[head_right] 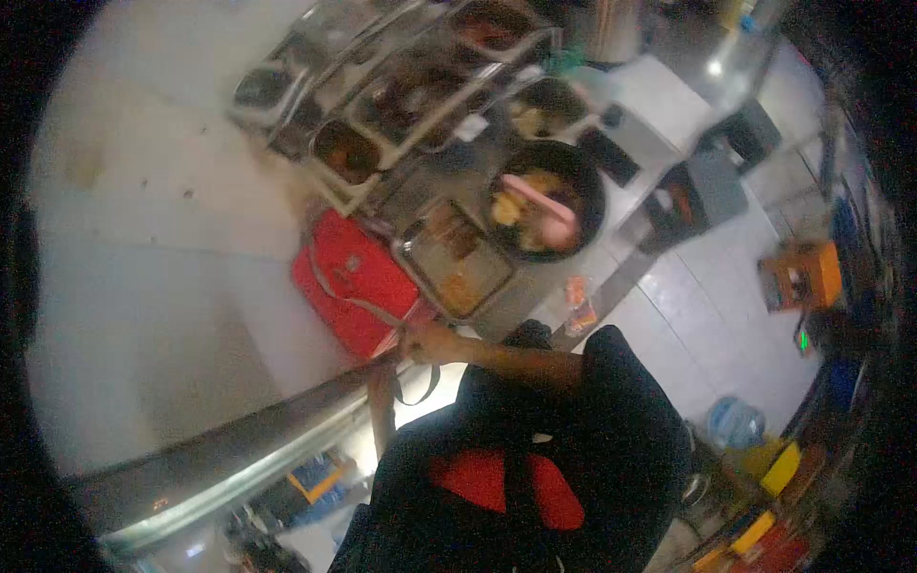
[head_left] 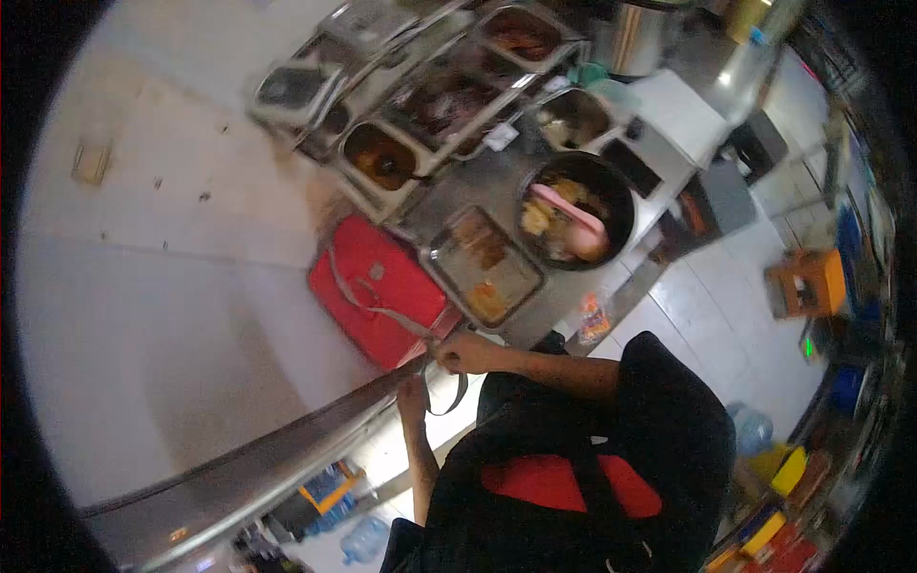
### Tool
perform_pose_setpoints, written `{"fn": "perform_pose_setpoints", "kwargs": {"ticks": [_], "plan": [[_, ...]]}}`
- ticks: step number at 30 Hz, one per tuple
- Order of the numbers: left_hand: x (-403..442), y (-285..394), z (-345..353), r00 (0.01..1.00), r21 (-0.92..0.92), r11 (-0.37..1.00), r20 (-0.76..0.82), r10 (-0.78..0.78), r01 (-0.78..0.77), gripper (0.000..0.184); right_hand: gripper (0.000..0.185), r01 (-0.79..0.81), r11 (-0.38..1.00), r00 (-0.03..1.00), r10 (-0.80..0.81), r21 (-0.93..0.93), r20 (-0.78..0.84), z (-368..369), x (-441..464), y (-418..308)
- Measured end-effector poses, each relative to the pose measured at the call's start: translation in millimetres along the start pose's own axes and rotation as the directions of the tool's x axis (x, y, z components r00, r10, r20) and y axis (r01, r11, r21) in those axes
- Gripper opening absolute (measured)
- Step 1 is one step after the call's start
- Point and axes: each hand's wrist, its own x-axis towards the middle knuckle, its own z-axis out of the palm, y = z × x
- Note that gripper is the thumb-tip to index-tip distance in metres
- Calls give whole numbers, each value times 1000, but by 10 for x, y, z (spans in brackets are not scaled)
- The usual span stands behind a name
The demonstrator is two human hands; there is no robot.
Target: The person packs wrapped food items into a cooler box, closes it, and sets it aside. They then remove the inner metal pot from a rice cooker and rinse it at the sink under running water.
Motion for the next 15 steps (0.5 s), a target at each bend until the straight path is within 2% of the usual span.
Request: {"fn": "perform_pose_setpoints", "kwargs": {"ticks": [1,2,3,5,7,9,10,11,12,13,14,15], "plan": [[-32,93,41,970,211,954,-78,231,-210,25,21,-28,999,1000,28,-16,-8,-57,-279,54],[-66,199,88,881,450,825,-151,448,-343,27,22,-36,998,997,33,-56,-67,-209,-615,16],[-200,537,200,859,429,848,-255,445,-312,28,23,-51,994,992,40,-94,-122,-308,-931,23],[75,427,104,915,423,858,-135,380,-293,28,24,-66,997,950,49,-44,-309,-106,-1428,721],[43,855,376,927,29,932,-94,363,-362,28,29,-311,919,841,147,-242,-521,64,-2031,956],[-335,1587,709,877,-64,875,-8,480,-479,26,35,-537,843,645,414,5,-643,434,-2695,1088],[-584,2009,841,798,-49,799,39,602,-600,26,38,-613,778,523,527,134,-670,605,-2963,1181],[-845,2404,974,691,-41,696,88,717,-717,27,42,-693,718,509,551,64,-661,817,-3238,1374],[-1055,2670,1102,563,-145,569,83,822,-809,27,47,-758,652,495,567,-9,-659,1089,-3537,1656],[-1277,2931,1233,416,-250,416,55,908,-875,27,49,-814,581,423,618,22,-662,1417,-3856,2002],[-1636,3223,1346,213,-294,210,21,977,-932,28,52,-862,505,347,659,49,-667,1860,-4248,2453],[-1971,3516,1462,4,-333,-5,-27,1000,-943,30,51,-848,528,281,510,38,-813,2534,-4640,3135]]}}
